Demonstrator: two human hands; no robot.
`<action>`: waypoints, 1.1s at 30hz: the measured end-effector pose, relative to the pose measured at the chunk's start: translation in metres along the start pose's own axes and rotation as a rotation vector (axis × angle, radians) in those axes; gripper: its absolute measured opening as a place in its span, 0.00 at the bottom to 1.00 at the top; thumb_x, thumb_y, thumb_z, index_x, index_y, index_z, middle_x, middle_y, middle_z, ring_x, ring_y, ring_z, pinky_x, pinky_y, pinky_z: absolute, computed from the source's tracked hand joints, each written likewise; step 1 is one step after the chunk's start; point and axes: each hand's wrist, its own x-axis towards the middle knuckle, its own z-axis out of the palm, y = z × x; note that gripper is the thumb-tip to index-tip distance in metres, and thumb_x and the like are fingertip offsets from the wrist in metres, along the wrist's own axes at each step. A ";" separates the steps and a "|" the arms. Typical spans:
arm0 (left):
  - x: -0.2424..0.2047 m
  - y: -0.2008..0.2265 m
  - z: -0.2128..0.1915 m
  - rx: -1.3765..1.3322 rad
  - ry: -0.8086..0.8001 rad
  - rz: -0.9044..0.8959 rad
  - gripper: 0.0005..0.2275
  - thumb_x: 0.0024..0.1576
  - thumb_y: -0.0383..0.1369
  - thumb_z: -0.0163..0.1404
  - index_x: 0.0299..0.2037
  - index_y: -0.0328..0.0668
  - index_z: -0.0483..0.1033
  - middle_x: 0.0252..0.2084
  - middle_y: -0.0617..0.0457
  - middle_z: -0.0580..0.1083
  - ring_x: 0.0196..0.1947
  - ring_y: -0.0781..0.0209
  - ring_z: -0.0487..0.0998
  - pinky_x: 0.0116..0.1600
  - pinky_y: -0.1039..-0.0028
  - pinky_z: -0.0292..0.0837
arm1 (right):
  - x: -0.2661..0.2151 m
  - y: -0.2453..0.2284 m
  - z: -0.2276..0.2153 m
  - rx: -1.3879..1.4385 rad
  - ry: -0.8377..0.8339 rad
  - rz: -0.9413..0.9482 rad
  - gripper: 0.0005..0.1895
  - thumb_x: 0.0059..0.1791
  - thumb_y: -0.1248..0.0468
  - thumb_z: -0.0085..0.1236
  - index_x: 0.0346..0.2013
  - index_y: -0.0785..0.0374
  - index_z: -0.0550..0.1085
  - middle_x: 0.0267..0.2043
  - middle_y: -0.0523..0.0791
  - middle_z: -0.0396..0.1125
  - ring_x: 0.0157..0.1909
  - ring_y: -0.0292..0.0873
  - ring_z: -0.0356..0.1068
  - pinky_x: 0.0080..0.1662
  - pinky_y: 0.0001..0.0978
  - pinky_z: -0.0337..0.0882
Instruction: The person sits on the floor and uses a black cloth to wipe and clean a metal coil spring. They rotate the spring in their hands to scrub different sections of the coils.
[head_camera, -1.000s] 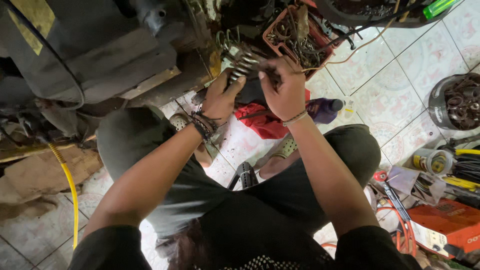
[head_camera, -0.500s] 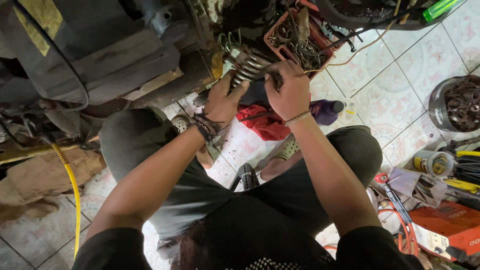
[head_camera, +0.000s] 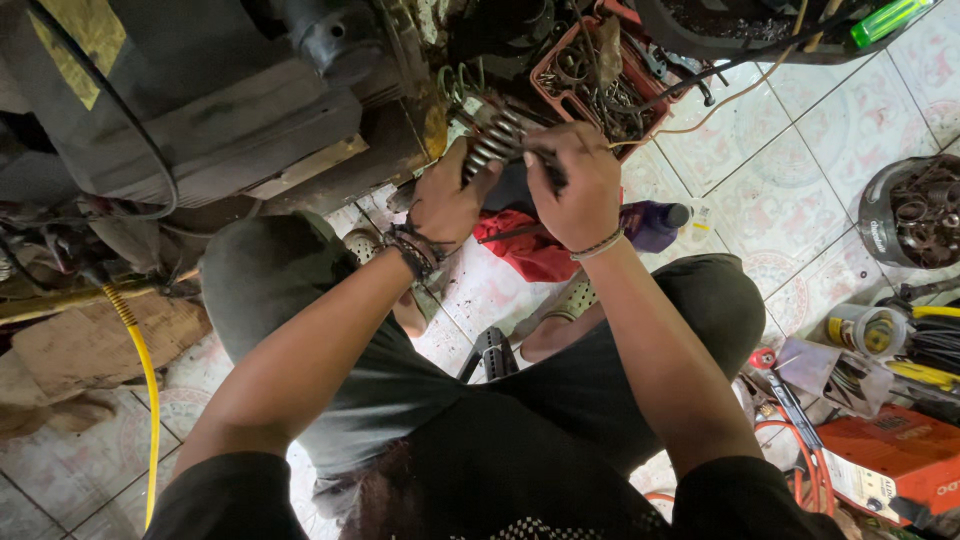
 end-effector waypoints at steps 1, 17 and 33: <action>0.002 -0.007 0.003 0.001 0.001 0.001 0.18 0.58 0.52 0.50 0.49 0.51 0.74 0.42 0.44 0.79 0.49 0.38 0.80 0.51 0.52 0.73 | -0.003 0.004 0.001 0.000 0.001 0.000 0.05 0.51 0.64 0.63 0.41 0.57 0.79 0.40 0.43 0.73 0.41 0.52 0.74 0.45 0.40 0.73; 0.005 -0.008 0.024 -0.001 0.124 0.064 0.19 0.54 0.45 0.61 0.46 0.47 0.69 0.35 0.45 0.76 0.43 0.41 0.82 0.46 0.63 0.75 | 0.005 -0.012 -0.014 0.221 -0.075 0.173 0.04 0.52 0.73 0.61 0.40 0.63 0.76 0.39 0.50 0.70 0.41 0.62 0.74 0.40 0.46 0.77; 0.005 -0.007 0.019 0.093 0.012 -0.025 0.27 0.59 0.50 0.52 0.63 0.50 0.59 0.49 0.32 0.77 0.54 0.28 0.78 0.55 0.45 0.72 | -0.010 0.007 0.002 -0.027 -0.131 0.105 0.05 0.55 0.68 0.56 0.44 0.62 0.77 0.36 0.51 0.71 0.38 0.60 0.73 0.44 0.45 0.74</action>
